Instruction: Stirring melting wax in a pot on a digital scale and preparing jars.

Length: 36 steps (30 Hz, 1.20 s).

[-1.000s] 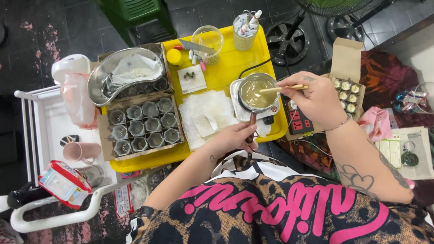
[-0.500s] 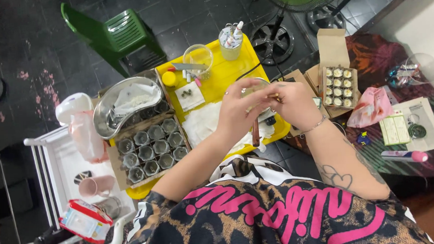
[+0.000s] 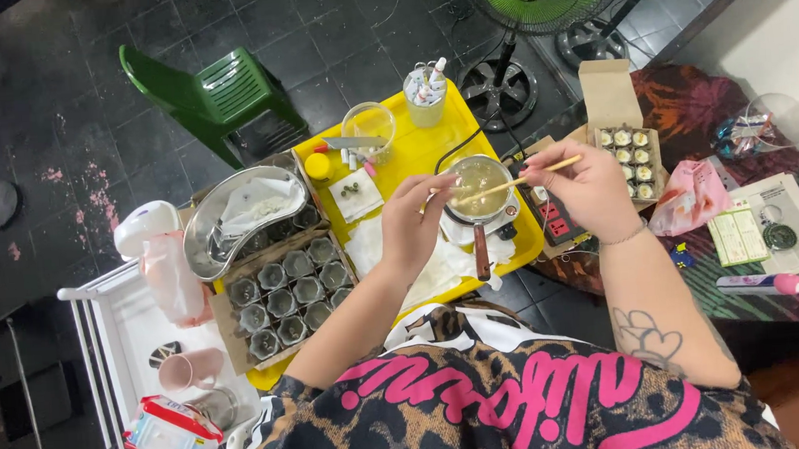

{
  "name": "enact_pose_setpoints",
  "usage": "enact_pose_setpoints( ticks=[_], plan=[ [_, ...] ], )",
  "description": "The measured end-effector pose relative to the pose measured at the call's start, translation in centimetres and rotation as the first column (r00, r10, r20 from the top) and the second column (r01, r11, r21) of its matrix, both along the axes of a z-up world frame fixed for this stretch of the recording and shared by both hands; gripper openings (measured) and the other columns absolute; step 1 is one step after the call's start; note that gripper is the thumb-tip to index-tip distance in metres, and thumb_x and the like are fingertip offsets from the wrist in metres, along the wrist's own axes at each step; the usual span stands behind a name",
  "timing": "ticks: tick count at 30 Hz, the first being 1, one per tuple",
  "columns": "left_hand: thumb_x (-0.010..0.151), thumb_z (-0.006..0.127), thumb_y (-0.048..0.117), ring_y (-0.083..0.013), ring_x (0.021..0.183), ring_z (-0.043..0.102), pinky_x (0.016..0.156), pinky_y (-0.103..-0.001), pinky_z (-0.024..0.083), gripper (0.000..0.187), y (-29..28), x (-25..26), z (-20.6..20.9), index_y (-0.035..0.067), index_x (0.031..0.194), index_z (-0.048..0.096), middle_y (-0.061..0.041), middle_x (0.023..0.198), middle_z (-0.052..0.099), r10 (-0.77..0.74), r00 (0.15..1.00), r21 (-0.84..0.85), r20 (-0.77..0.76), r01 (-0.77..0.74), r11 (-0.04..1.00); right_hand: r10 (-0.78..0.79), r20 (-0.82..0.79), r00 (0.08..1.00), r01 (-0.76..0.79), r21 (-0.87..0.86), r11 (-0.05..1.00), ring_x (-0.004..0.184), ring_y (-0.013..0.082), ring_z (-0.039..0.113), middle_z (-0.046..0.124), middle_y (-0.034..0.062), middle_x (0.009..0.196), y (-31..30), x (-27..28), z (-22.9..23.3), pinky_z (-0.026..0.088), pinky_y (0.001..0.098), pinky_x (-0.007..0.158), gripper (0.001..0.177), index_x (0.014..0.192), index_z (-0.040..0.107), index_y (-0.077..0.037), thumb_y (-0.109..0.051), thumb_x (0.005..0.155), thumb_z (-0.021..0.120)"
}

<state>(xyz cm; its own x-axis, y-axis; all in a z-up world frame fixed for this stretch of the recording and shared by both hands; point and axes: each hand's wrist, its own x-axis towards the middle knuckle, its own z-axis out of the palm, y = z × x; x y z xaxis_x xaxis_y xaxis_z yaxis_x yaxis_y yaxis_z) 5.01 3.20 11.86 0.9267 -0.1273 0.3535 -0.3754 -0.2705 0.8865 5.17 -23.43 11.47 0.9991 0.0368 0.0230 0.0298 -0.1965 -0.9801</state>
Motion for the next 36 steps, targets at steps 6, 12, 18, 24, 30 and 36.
enact_pose_setpoints(
  ticks=[6, 12, 18, 24, 30, 36],
  plan=[
    [0.094, 0.071, 0.004, -0.0200, 0.087, 0.072, 0.078, -0.029, 0.056, 0.017, -1.5, -0.4, -0.8, 0.010, 0.110, 0.076, -0.008, 0.098, 0.074, 0.125, 0.991, -0.054, -0.047, -0.127, 0.990, 0.088, 0.012, 0.996, -0.089, 0.139, 0.986, 0.092, 0.0106, 0.070, 0.072, 0.0057, 0.097, -1.2, 3.3, -0.6, 0.057, 0.0243, 0.084, 0.011, 0.099, 0.063, -0.002, 0.004, 0.094, 0.071],
    [0.098, 0.067, 0.001, -0.0201, 0.090, 0.072, 0.080, -0.028, 0.057, 0.014, -2.6, -0.8, -1.9, 0.007, 0.108, 0.075, -0.009, 0.099, 0.073, 0.229, 0.973, -0.087, -0.035, -0.231, 0.969, 0.129, 0.019, 0.991, -0.130, 0.198, 0.971, 0.088, 0.0125, 0.071, 0.070, 0.0044, 0.094, -3.7, 6.5, -4.5, 0.061, 0.0273, 0.082, 0.010, 0.101, 0.063, -0.004, 0.001, 0.096, 0.070],
    [0.096, 0.068, -0.001, -0.0200, 0.089, 0.071, 0.080, -0.028, 0.055, 0.016, -2.9, -1.5, -0.8, 0.006, 0.108, 0.075, -0.009, 0.099, 0.072, 0.310, 0.949, -0.071, -0.060, -0.314, 0.947, 0.094, -0.036, 0.995, -0.087, 0.168, 0.982, 0.087, 0.0130, 0.071, 0.070, 0.0042, 0.096, -5.4, 6.8, -5.4, 0.061, 0.0275, 0.081, 0.010, 0.102, 0.064, -0.002, 0.001, 0.097, 0.071],
    [0.097, 0.069, -0.004, -0.0178, 0.088, 0.070, 0.080, -0.028, 0.055, 0.015, -2.2, -2.6, 0.3, 0.003, 0.109, 0.073, -0.009, 0.099, 0.071, 0.397, 0.917, -0.106, 0.038, -0.392, 0.914, 0.087, 0.112, 0.990, -0.099, 0.105, 0.990, 0.094, 0.0138, 0.071, 0.072, 0.0066, 0.101, -4.6, 3.5, -0.9, 0.060, 0.0268, 0.088, 0.011, 0.105, 0.068, 0.000, 0.004, 0.095, 0.073],
    [0.093, 0.073, -0.002, -0.0144, 0.082, 0.069, 0.075, -0.027, 0.053, 0.012, -2.6, -2.6, -0.5, 0.003, 0.104, 0.073, -0.007, 0.091, 0.069, 0.417, 0.909, -0.088, 0.012, -0.414, 0.906, 0.216, 0.189, 0.958, -0.193, -0.133, 0.972, 0.091, 0.0136, 0.073, 0.074, 0.0078, 0.099, -2.2, -0.2, 3.5, 0.060, 0.0267, 0.081, 0.010, 0.104, 0.072, -0.002, 0.003, 0.095, 0.071],
    [0.097, 0.072, -0.004, -0.0115, 0.084, 0.065, 0.077, -0.024, 0.053, 0.010, -3.9, -2.5, -1.7, 0.000, 0.106, 0.070, -0.005, 0.094, 0.064, 0.354, 0.934, -0.281, -0.049, -0.353, 0.893, 0.456, 0.409, 0.790, -0.303, -0.386, 0.871, 0.089, 0.0220, 0.073, 0.074, 0.0102, 0.105, -0.7, -0.8, 3.4, 0.058, 0.0288, 0.075, 0.016, 0.106, 0.073, -0.010, 0.000, 0.094, 0.071]
  ],
)
